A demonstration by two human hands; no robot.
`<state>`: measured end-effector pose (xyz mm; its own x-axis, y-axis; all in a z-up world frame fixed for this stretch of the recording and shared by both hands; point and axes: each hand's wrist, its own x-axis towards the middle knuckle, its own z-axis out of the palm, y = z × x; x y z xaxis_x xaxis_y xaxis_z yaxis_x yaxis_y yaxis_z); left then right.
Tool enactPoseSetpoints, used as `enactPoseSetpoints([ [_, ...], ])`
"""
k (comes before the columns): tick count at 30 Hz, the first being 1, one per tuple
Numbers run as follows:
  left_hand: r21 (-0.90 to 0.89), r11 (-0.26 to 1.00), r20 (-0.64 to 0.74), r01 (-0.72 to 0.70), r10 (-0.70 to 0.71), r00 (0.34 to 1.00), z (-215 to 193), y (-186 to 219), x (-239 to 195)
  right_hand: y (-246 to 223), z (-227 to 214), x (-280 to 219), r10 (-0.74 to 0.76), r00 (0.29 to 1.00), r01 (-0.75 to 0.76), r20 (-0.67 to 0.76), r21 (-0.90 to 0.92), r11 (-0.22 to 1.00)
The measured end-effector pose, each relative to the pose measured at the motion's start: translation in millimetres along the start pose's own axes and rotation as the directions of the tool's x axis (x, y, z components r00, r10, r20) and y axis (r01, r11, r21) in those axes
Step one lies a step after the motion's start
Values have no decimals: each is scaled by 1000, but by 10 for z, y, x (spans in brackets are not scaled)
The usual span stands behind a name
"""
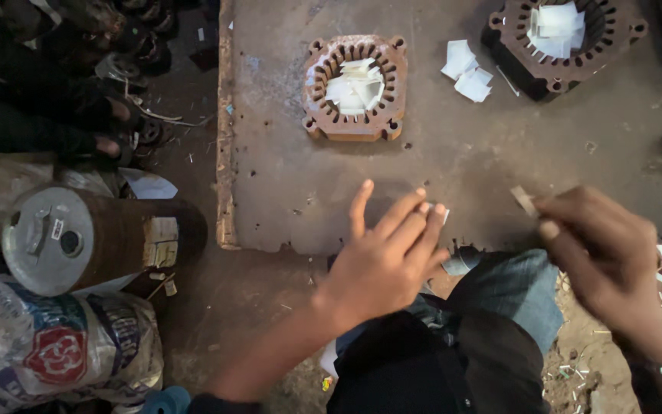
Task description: The person is inserting insulation papers into the slots of a motor stator by hand and using a small metal tool to press them into place. They handle individual pieces of white paper and secure them into the metal grooves one at a time.
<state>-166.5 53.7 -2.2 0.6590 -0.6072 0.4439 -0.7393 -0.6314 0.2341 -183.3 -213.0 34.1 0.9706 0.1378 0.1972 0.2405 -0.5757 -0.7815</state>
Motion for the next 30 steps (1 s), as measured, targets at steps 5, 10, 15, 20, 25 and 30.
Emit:
enactPoseSetpoints([
  [5, -2, 997, -99, -72, 72, 993, 51, -42, -112, -214, 209, -58, 43, 969, 75, 243, -455, 887],
  [10, -170, 985, -102, 23, -41, 994, 63, -44, -137, -198, 251, -32, -115, 906, 349, 407, -567, 746],
  [15, -78, 997, -92, -4, -3, 996, 87, -56, -116, -155, 288, -67, -54, 895, 372, 442, -674, 639],
  [20, 22, 1000, -104, -11, 13, 994, 107, -56, -44, -49, 292, -105, -153, 830, 540, 536, -706, 457],
  [25, -174, 978, -25, 115, -121, 992, -26, -19, 57, 105, 149, 43, -150, 718, 634, 680, -550, 543],
  [30, 32, 997, 22, 73, -74, 997, -104, -25, 103, 3, 181, -144, -272, 694, 679, 667, -481, 555],
])
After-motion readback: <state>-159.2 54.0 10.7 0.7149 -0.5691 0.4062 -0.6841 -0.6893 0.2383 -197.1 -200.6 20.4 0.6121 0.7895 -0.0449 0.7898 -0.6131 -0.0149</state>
